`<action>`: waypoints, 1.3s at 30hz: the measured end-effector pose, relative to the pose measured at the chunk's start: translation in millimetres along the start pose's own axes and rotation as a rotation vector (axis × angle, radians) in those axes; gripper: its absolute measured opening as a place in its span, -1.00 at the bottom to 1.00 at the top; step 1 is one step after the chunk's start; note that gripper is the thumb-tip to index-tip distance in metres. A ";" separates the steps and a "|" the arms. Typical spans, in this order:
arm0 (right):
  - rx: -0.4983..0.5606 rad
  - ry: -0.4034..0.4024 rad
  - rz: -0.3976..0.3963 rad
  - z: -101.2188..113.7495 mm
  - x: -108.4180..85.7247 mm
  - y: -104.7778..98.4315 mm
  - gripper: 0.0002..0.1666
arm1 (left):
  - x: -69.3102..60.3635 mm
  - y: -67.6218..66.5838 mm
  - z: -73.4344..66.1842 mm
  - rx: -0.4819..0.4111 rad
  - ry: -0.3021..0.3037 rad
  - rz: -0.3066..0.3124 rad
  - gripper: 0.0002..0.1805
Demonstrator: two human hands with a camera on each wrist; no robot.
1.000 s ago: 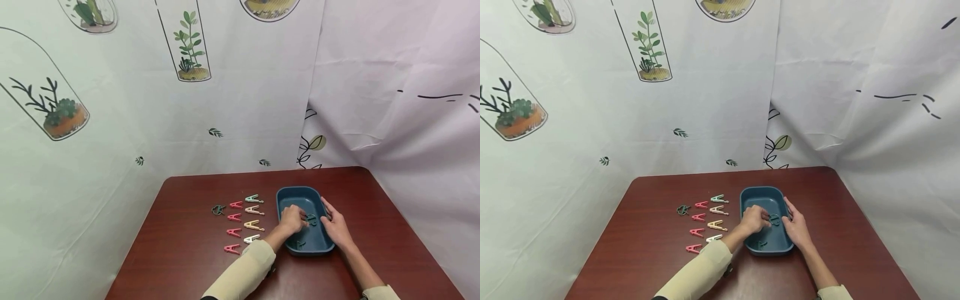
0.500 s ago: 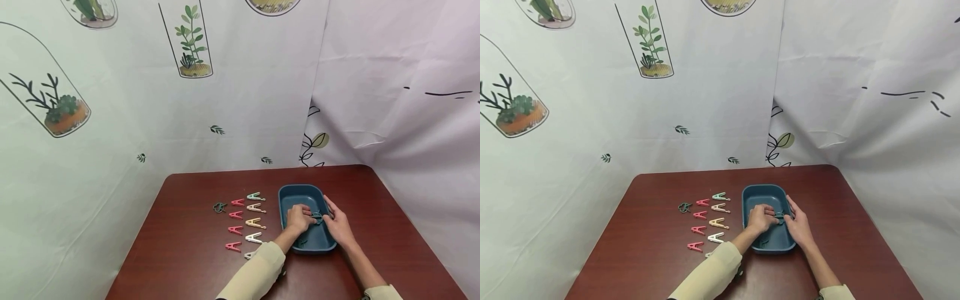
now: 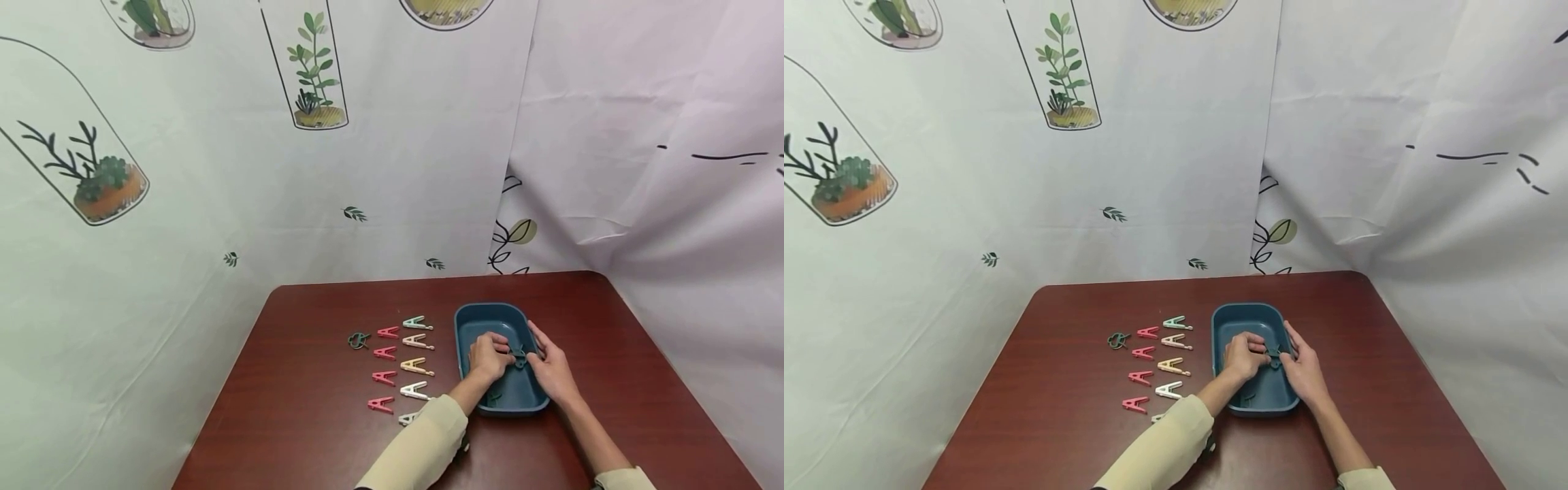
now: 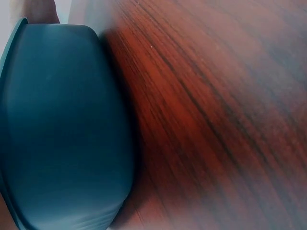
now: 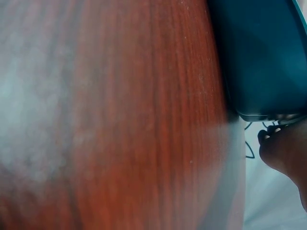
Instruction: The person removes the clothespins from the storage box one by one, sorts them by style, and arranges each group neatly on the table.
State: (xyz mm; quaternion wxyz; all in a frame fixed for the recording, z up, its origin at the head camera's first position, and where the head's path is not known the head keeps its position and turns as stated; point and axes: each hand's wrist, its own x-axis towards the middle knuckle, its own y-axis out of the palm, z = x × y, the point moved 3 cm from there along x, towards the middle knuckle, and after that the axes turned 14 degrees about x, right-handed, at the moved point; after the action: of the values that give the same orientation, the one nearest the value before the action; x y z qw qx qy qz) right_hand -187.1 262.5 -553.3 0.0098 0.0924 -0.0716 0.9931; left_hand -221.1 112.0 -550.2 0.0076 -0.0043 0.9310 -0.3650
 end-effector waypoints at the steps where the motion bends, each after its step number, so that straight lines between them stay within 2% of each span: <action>1: 0.002 0.002 0.002 -0.3 -0.1 0.1 -0.18 | 0.2 0.1 0.1 -0.007 -0.007 0.004 -0.67; 6: -0.006 -0.004 0.004 -3.1 1.4 -0.2 -0.19 | 0.4 -0.8 -1.5 -0.058 -0.066 0.022 -0.72; 10: -0.025 -0.015 0.005 -4.2 2.2 -0.4 -0.21 | -1.3 -2.3 -4.2 -0.091 -0.080 0.021 -0.77; 14: -0.020 -0.021 0.001 -4.0 2.0 -1.2 -0.20 | -1.8 -2.5 -5.6 -0.087 -0.062 0.021 -0.79; 20: -0.004 -0.013 0.001 -1.0 0.2 -1.0 -0.19 | -2.1 -1.2 -5.1 -0.034 -0.025 0.036 -0.84; 28: -0.014 -0.004 -0.007 0.1 0.3 0.1 -0.20 | 0.5 2.4 -4.9 -0.039 0.002 0.058 -0.90; 31: -0.008 -0.004 -0.005 -0.3 0.7 -0.2 -0.20 | 1.0 0.8 -5.5 -0.013 0.042 0.030 -0.89; 34: -0.007 -0.008 -0.002 -1.0 1.0 -0.4 -0.21 | 2.8 0.6 -4.7 -0.004 0.058 0.004 -0.86; 39: -0.002 -0.006 -0.006 -0.9 0.3 0.3 -0.20 | 5.6 1.1 -2.9 -0.071 0.056 -0.050 -0.83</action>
State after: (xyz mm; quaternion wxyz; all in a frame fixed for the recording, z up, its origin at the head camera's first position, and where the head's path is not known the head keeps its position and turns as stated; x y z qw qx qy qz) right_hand -187.5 262.3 -554.1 0.0127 0.0955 -0.0725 0.9927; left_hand -226.7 114.7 -548.8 -0.0276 -0.0178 0.9428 -0.3317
